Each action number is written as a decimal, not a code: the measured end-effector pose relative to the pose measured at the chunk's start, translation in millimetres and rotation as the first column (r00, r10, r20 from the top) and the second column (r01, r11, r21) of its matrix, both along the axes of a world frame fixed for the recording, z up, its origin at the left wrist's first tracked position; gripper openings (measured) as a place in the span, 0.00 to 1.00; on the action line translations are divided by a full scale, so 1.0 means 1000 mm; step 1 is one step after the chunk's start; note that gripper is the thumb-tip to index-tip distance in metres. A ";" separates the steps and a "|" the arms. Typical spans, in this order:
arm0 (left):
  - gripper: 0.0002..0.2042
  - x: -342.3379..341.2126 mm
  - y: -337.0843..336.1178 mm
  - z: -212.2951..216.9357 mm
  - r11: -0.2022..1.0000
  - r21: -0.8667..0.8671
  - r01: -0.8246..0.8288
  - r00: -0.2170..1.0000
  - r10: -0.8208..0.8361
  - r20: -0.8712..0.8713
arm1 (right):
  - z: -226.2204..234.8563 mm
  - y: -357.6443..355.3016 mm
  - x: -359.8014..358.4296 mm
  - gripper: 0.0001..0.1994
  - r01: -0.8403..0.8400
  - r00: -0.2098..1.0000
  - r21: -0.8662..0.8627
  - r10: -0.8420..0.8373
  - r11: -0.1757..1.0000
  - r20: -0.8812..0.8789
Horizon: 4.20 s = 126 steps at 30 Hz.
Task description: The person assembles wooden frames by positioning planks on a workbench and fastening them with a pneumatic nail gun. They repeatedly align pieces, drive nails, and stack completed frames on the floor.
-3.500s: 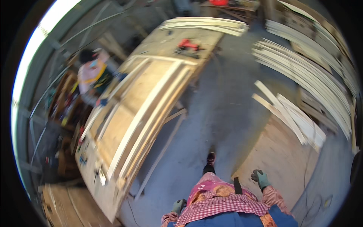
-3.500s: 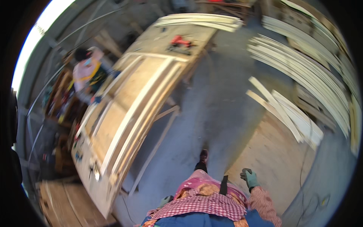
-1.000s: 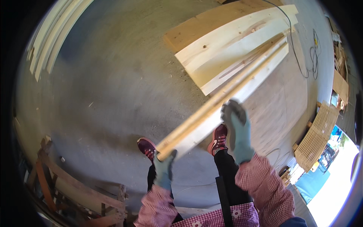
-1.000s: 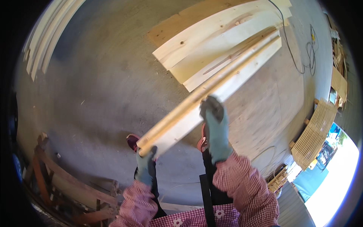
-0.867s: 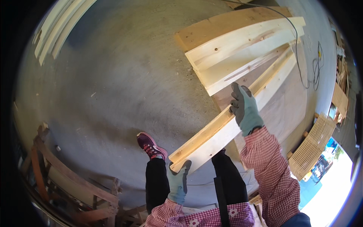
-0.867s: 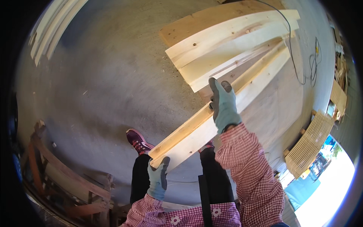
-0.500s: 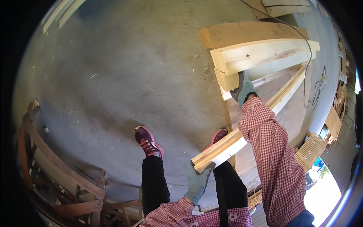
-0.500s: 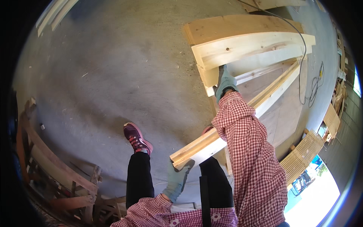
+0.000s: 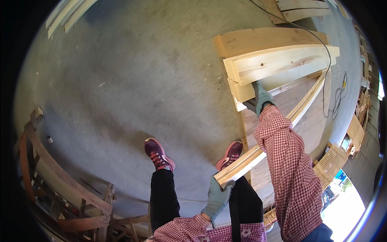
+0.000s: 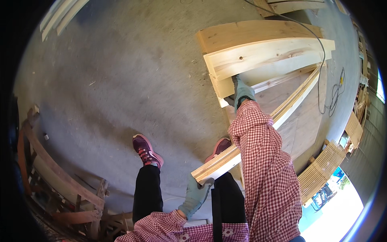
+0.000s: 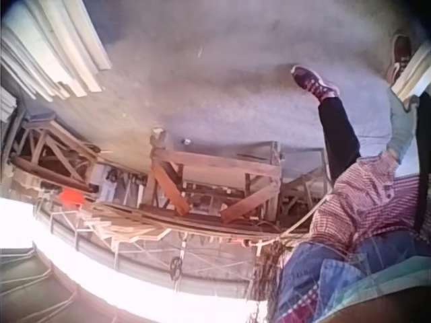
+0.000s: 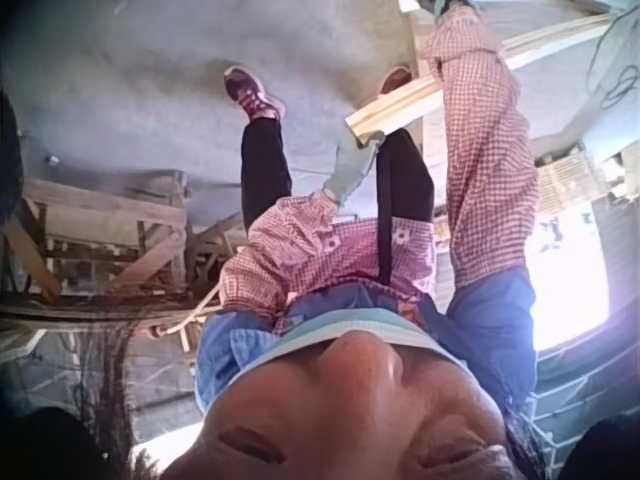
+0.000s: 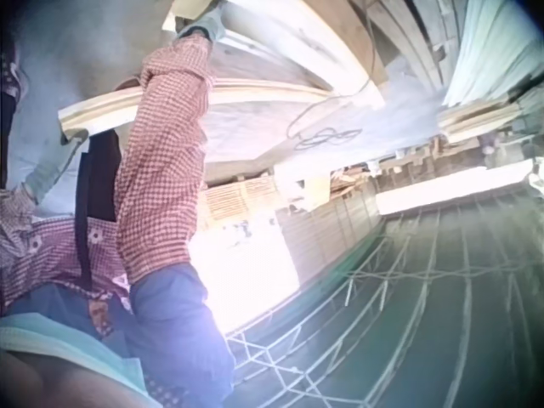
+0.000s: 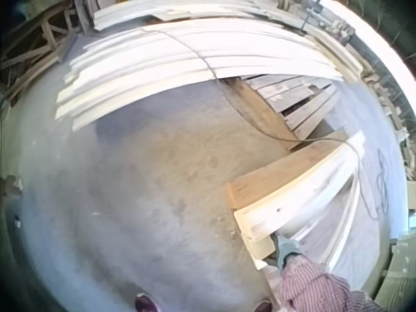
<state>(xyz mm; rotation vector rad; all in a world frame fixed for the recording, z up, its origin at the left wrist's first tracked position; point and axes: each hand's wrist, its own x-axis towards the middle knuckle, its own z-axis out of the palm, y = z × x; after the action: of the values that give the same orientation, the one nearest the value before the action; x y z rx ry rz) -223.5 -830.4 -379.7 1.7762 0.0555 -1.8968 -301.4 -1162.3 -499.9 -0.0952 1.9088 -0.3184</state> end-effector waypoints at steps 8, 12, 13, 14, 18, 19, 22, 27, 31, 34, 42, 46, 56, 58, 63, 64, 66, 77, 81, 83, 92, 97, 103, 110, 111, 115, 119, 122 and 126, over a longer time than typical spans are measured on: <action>0.23 -0.014 0.004 -0.008 0.995 -0.087 0.044 0.999 -0.041 0.035 | -0.018 0.035 -0.033 0.32 0.205 0.959 -0.147 -0.229 0.968 -0.168; 0.18 0.000 -0.013 -0.002 0.997 -0.072 -0.040 0.996 0.035 -0.079 | 0.075 0.038 -0.028 0.32 0.128 0.986 -0.180 -0.145 0.975 -0.083; 0.18 0.002 -0.009 -0.004 0.994 -0.081 -0.073 0.993 0.064 -0.100 | 0.108 0.045 -0.034 0.32 0.029 0.997 -0.259 -0.009 0.965 0.076; 0.17 0.007 -0.005 0.000 0.990 -0.112 -0.089 0.987 0.073 -0.140 | 0.149 0.052 -0.029 0.33 -0.032 0.995 -0.276 0.057 0.961 0.083; 0.18 0.008 -0.046 0.095 0.975 -0.137 -0.176 0.968 0.146 -0.203 | 0.253 0.140 -0.078 0.24 0.290 0.931 -0.321 -0.189 0.901 0.311; 0.20 0.003 -0.047 0.111 0.968 -0.160 -0.195 0.955 0.151 -0.257 | 0.283 0.161 -0.080 0.24 0.288 0.936 -0.270 -0.210 0.919 0.282; 0.22 -0.016 -0.065 0.189 0.957 -0.215 -0.197 0.959 0.142 -0.244 | 0.338 0.242 -0.084 0.20 0.252 0.960 -0.292 -0.276 0.923 -0.043; 0.18 -0.050 -0.041 0.276 0.910 -0.358 0.210 0.961 -0.260 -0.097 | 0.380 0.306 -0.129 0.28 0.457 0.889 -0.176 -0.446 0.872 0.101; 0.13 -0.075 -0.058 0.322 0.570 -0.516 0.640 0.750 -0.610 0.256 | 0.438 0.260 -0.167 0.47 0.588 0.578 -0.156 -0.278 0.794 0.767; 0.12 -0.105 -0.057 0.344 0.467 -0.548 0.693 0.708 -0.581 0.400 | 0.448 0.250 -0.198 0.39 0.538 0.612 -0.197 -0.219 0.820 0.760; 0.23 -0.149 -0.037 0.388 0.162 -0.448 0.879 0.460 -0.533 0.710 | 0.489 0.223 -0.335 0.21 0.153 0.534 -0.164 0.058 0.974 0.843; 0.21 -0.122 0.010 0.402 0.591 -0.552 0.589 0.808 -0.400 0.433 | 0.658 0.182 -0.377 0.24 -0.140 0.954 0.124 0.100 0.982 0.284; 0.18 -0.153 0.127 0.305 0.727 0.190 -0.660 0.100 0.335 -0.937 | 0.798 0.278 -0.267 0.26 -0.998 0.052 -0.009 0.988 0.054 0.146; 0.14 -0.162 0.145 0.301 0.695 0.263 -0.669 0.033 0.381 -0.924 | 0.810 0.300 -0.252 0.28 -0.996 -0.085 0.029 0.986 -0.090 0.141; 0.35 -0.169 0.174 0.285 0.428 0.223 -0.876 -0.043 0.391 -0.919 | 0.844 0.345 -0.243 0.33 -0.941 -0.305 0.101 0.937 -0.324 0.171; 0.40 -0.156 0.179 0.303 0.367 0.275 -0.889 -0.106 0.418 -0.902 | 0.851 0.351 -0.245 0.34 -0.930 -0.327 0.113 0.927 -0.350 0.182; 0.36 -0.136 0.185 0.333 0.283 0.323 -0.903 -0.190 0.411 -0.892 | 0.859 0.363 -0.254 0.37 -0.916 -0.362 0.108 0.912 -0.386 0.193; 0.31 -0.083 0.175 0.456 0.009 -0.075 -0.997 0.075 0.144 -0.987 | 0.755 0.401 -0.218 0.31 -0.860 -0.494 -0.038 0.849 -0.509 -0.189; 0.31 -0.046 0.241 0.467 -0.097 -0.207 -0.974 0.179 0.236 -0.955 | 0.716 0.407 -0.192 0.28 -0.817 -0.526 -0.113 0.811 -0.566 -0.256; 0.27 -0.024 0.284 0.461 -0.138 -0.188 -0.972 0.133 0.333 -0.933 | 0.697 0.416 -0.174 0.27 -0.779 -0.553 -0.152 0.781 -0.608 -0.289; 0.22 0.100 0.520 0.401 -0.642 -0.089 -0.762 -0.233 0.399 -0.887 | 0.614 0.498 -0.034 0.22 -0.543 -0.680 -0.248 0.593 -0.802 -0.432; 0.21 0.245 0.689 0.362 -0.762 -0.306 -0.571 0.030 0.354 -0.935 | 0.545 0.634 0.120 0.17 -0.419 -0.592 -0.443 0.608 -0.793 -0.529; 0.30 0.408 0.820 0.391 -0.571 -0.709 -0.414 -0.314 0.821 -0.477 | 0.567 0.825 0.297 0.13 -0.489 -0.489 -0.584 0.758 -0.648 -0.431; 0.44 0.339 0.790 0.359 -0.028 -0.743 -0.669 -0.203 0.968 0.147 | 0.534 0.907 0.390 0.46 -0.185 -0.463 -0.223 0.285 -0.957 -0.840; 0.42 0.306 0.783 0.357 -0.080 -0.756 -0.649 -0.227 0.970 0.092 | 0.540 0.916 0.391 0.50 -0.113 -0.509 -0.182 0.214 -0.977 -0.834; 0.31 0.185 0.779 0.347 -0.203 -0.646 -0.735 -0.272 0.962 0.008 | 0.516 0.921 0.394 0.59 0.031 -0.498 0.031 -0.042 -0.999 -0.866; 0.25 0.081 0.801 0.374 -0.387 -0.631 -0.672 -0.422 0.901 -0.103 | 0.524 0.919 0.408 0.61 -0.035 -0.654 -0.176 0.155 -0.984 -0.741; 0.21 0.039 0.816 0.402 -0.432 -0.602 -0.671 -0.581 0.811 0.066 | 0.518 0.914 0.399 0.54 0.065 -0.515 -0.153 0.098 -0.986 -0.851; 0.17 0.010 0.802 0.433 -0.531 -0.530 -0.661 -0.717 0.654 0.239 | 0.539 0.929 0.379 0.43 0.113 -0.413 -0.304 0.233 -0.946 -0.880</action>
<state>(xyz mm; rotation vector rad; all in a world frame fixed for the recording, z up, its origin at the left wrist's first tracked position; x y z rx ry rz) -213.4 -28.2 53.3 0.9859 1.1187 0.3790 78.0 -233.4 39.6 -2.6154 -0.4584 0.0472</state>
